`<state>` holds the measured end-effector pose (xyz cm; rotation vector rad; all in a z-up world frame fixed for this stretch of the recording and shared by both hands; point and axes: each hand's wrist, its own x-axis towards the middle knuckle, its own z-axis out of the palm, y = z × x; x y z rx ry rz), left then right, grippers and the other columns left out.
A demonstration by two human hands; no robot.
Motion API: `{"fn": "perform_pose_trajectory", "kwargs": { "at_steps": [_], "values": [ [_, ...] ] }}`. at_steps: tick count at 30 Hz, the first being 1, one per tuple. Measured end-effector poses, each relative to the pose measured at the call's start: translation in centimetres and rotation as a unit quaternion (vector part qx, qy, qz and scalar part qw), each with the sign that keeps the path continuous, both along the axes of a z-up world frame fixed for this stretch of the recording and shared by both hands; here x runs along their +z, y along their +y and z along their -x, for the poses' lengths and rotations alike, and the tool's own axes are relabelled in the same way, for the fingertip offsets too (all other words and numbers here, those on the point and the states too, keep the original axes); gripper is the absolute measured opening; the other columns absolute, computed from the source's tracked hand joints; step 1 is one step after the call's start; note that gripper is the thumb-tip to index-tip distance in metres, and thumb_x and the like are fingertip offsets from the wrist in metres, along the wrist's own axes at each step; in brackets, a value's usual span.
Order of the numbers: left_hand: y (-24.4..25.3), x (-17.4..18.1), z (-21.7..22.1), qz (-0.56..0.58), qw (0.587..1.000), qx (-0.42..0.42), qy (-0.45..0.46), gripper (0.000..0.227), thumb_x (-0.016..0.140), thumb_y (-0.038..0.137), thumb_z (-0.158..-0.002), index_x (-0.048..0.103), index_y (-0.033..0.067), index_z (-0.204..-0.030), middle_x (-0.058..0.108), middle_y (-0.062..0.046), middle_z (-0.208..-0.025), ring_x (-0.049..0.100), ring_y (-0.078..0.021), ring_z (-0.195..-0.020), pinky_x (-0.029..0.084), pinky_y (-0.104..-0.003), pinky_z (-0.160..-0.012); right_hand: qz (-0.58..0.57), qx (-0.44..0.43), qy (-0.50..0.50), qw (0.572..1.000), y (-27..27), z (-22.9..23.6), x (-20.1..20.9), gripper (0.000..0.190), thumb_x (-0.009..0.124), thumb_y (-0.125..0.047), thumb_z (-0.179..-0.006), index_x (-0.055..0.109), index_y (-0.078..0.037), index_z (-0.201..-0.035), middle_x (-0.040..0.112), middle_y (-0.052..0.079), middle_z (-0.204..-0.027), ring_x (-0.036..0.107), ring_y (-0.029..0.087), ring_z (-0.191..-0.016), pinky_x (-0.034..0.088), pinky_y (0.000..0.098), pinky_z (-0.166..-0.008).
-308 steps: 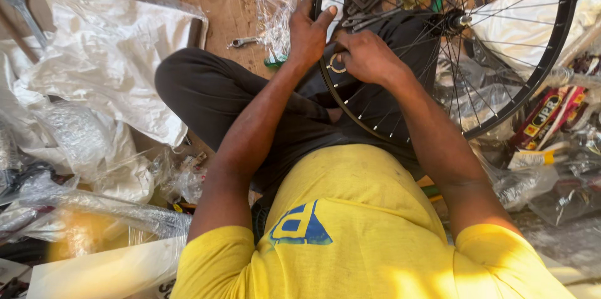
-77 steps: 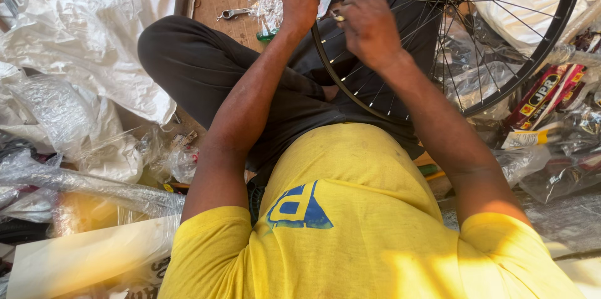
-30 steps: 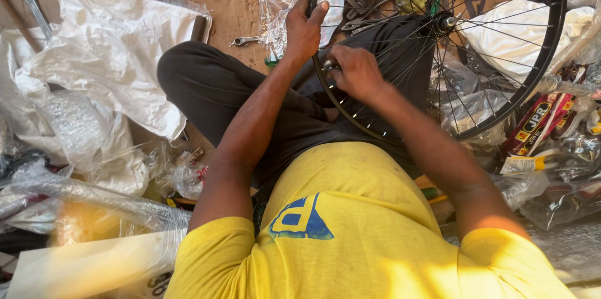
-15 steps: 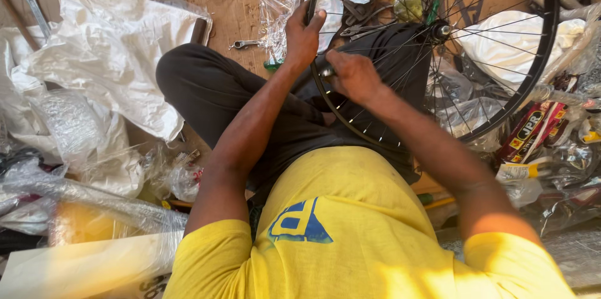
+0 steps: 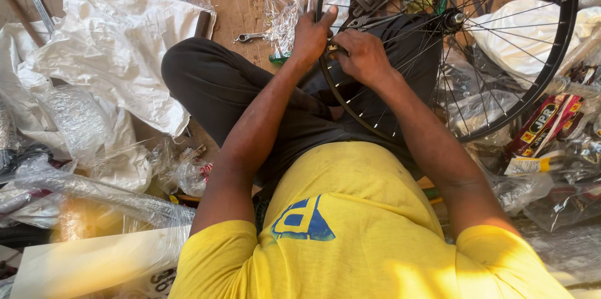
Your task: The person sits on the floor and uses a spoke wrench to tighten the nipples on a bicycle wheel. They systematically rotate the wheel and adjust the spokes to ensure proper tension.
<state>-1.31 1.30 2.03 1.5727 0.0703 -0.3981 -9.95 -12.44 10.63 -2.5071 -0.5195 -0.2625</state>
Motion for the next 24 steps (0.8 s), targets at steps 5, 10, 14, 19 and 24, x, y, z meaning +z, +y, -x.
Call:
{"fn": "perform_pose_trajectory", "kwargs": {
  "at_steps": [5, 10, 14, 19, 24],
  "values": [
    [-0.2, 0.5, -1.6, 0.115, 0.993, 0.005, 0.0, 0.046, 0.071, 0.041, -0.092, 0.065, -0.001, -0.11, 0.061, -0.003, -0.071, 0.056, -0.0111, -0.053, 0.045, -0.03, -0.045, -0.008, 0.055, -0.043, 0.998, -0.8, 1.6, 1.3, 0.027, 0.08, -0.006, -0.088, 0.068, -0.003, -0.112, 0.071, 0.012, -0.11, 0.07, 0.034, -0.095, 0.056, 0.0422, -0.08],
    [-0.6, -0.4, -2.1, 0.121, 0.991, 0.023, -0.06, 0.052, 0.071, 0.034, -0.095, 0.061, -0.0028, -0.13, 0.063, -0.003, -0.078, 0.057, -0.0093, -0.053, 0.045, -0.027, -0.044, -0.005, 0.023, -0.053, 0.998, -0.7, 2.4, 1.0, 0.028, 0.081, -0.004, -0.087, 0.069, -0.004, -0.113, 0.072, 0.013, -0.106, 0.071, 0.033, -0.093, 0.057, 0.0408, -0.079],
    [-0.3, -1.0, -2.1, 0.13, 0.988, 0.014, -0.085, 0.05, 0.069, 0.034, -0.1, 0.061, -0.0013, -0.135, 0.062, -0.002, -0.079, 0.053, -0.0069, -0.055, 0.045, -0.026, -0.046, -0.001, 0.004, -0.059, 0.998, -1.0, 3.1, 0.7, 0.024, 0.083, -0.002, -0.087, 0.069, -0.005, -0.107, 0.073, 0.011, -0.098, 0.071, 0.03, -0.088, 0.055, 0.0407, -0.075],
    [-0.6, -1.5, -1.7, 0.185, 0.975, 0.016, -0.12, 0.045, 0.071, 0.032, -0.1, 0.065, 0.0024, -0.133, 0.058, -0.001, -0.077, 0.048, -0.0063, -0.055, 0.04, -0.026, -0.046, 0.019, 0.012, -0.127, 0.992, -0.9, 3.6, 1.4, 0.028, 0.083, -0.001, -0.082, 0.065, -0.004, -0.103, 0.07, 0.012, -0.1, 0.07, 0.032, -0.092, 0.056, 0.042, -0.079],
    [-1.0, -2.1, -2.0, 0.179, 0.977, 0.032, -0.11, 0.034, 0.072, 0.03, -0.101, 0.069, 0.0023, -0.121, 0.06, 0.0, -0.078, 0.05, -0.0061, -0.059, 0.042, -0.026, -0.048, -0.066, -0.028, -0.096, 0.993, -0.9, 3.4, 0.6, 0.023, 0.082, 0.0, -0.088, 0.065, -0.004, -0.102, 0.069, 0.012, -0.102, 0.071, 0.03, -0.093, 0.057, 0.0383, -0.08]
  ]
}}
